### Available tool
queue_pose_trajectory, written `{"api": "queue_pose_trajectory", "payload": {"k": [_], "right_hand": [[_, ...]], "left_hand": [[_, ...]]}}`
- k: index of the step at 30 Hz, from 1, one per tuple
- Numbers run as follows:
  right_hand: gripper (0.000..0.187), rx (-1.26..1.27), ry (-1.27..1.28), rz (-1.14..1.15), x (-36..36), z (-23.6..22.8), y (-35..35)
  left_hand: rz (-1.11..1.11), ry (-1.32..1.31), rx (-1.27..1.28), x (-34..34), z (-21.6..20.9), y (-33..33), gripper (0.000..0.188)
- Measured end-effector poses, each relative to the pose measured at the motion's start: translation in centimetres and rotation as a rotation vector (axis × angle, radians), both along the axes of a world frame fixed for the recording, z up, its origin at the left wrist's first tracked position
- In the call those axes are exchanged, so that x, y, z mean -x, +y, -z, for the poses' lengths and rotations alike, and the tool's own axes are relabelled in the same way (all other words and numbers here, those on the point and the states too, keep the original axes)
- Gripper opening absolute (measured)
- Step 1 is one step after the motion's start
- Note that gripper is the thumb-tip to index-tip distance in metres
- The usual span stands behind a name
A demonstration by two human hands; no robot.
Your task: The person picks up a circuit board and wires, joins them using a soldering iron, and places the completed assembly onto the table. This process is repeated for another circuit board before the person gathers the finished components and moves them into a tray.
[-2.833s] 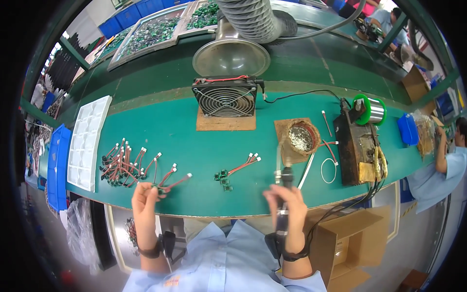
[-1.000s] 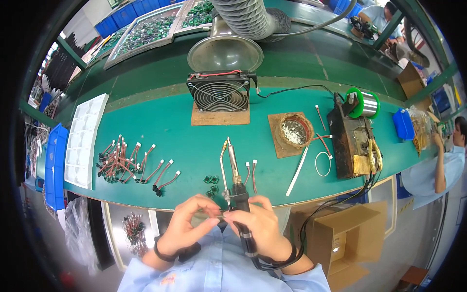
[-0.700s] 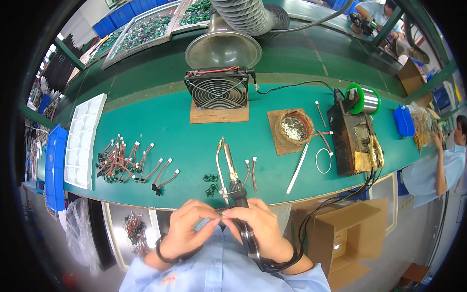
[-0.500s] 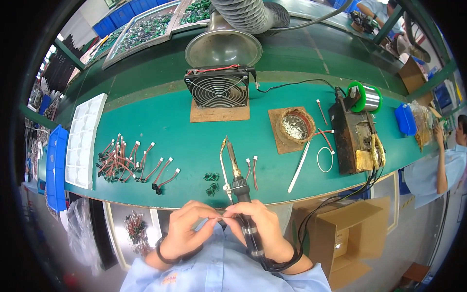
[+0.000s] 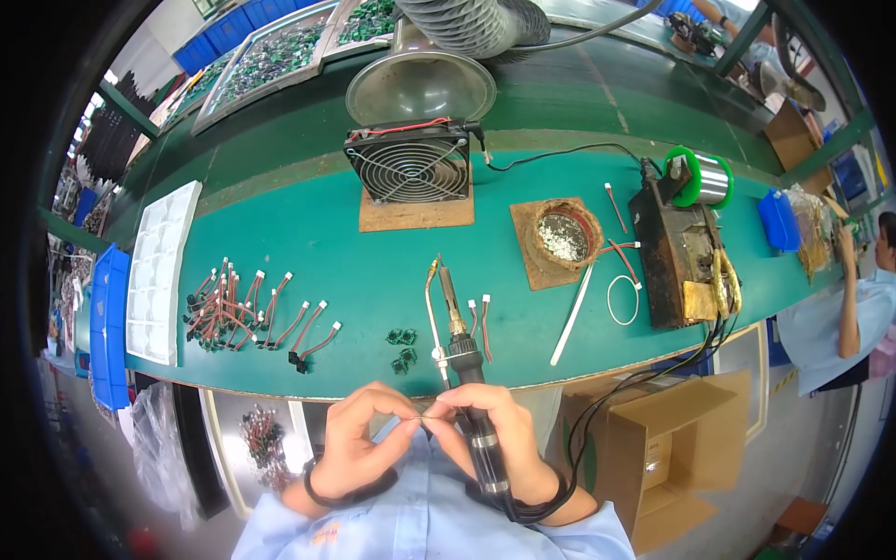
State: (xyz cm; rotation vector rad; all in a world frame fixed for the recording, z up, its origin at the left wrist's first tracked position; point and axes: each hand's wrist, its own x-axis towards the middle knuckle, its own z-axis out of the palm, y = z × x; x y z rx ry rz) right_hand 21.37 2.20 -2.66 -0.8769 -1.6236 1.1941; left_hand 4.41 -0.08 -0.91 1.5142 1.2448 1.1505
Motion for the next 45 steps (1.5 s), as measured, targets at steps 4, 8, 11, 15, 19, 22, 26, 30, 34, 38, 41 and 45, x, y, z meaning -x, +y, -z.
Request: {"api": "queue_pose_trajectory", "payload": {"k": [4,8,11,15,19,22,26,30,34,38,41,45], "right_hand": [[0.043,0.045,0.086,0.004,0.2,0.2,-0.1],[0.042,0.014,0.14,0.033,0.6,0.4,-0.1],[0.042,-0.004,0.177,0.042,0.8,0.4,-0.1],[0.043,0.031,0.221,0.043,1.0,0.6,-0.4],[0.045,0.065,0.214,0.057,1.2,1.2,-0.7],[0.045,0.034,0.211,0.06,1.2,1.2,-0.8],[0.045,-0.002,0.149,0.069,1.3,0.9,-0.3],[0.039,-0.074,0.013,0.252,0.3,1.2,0.5],[0.036,0.047,0.04,0.334,-0.6,0.6,0.4],[0.039,-0.015,-0.024,0.009,-0.4,0.4,-0.4],[0.041,-0.082,-0.036,-0.041,0.4,0.3,-0.7],[0.044,-0.093,-0.092,0.013,-0.5,0.3,-0.9]], "left_hand": [[-0.008,-0.103,0.062,-0.1,0.2,-0.1,0.011],[0.019,-0.108,0.066,0.0,0.5,-0.1,0.012],[0.027,-0.277,0.097,-0.3,0.7,-0.1,0.015],[0.012,-0.478,0.092,-0.5,1.7,0.2,0.015],[-0.015,-0.451,0.106,-0.8,1.0,0.3,0.015],[0.018,-0.358,0.033,-0.4,1.7,0.2,0.014],[-0.051,-0.506,0.129,-0.8,1.1,0.1,0.009],[-0.006,-0.634,0.25,-0.4,0.8,-0.3,0.005],[0.049,-0.546,0.262,-0.2,0.5,-0.5,0.005],[0.031,-0.487,0.191,-0.3,1.1,-0.6,0.008],[0.014,-0.416,0.127,-0.1,1.0,-0.5,0.01],[-0.006,-0.306,0.057,-0.2,1.0,0.0,0.01]]}}
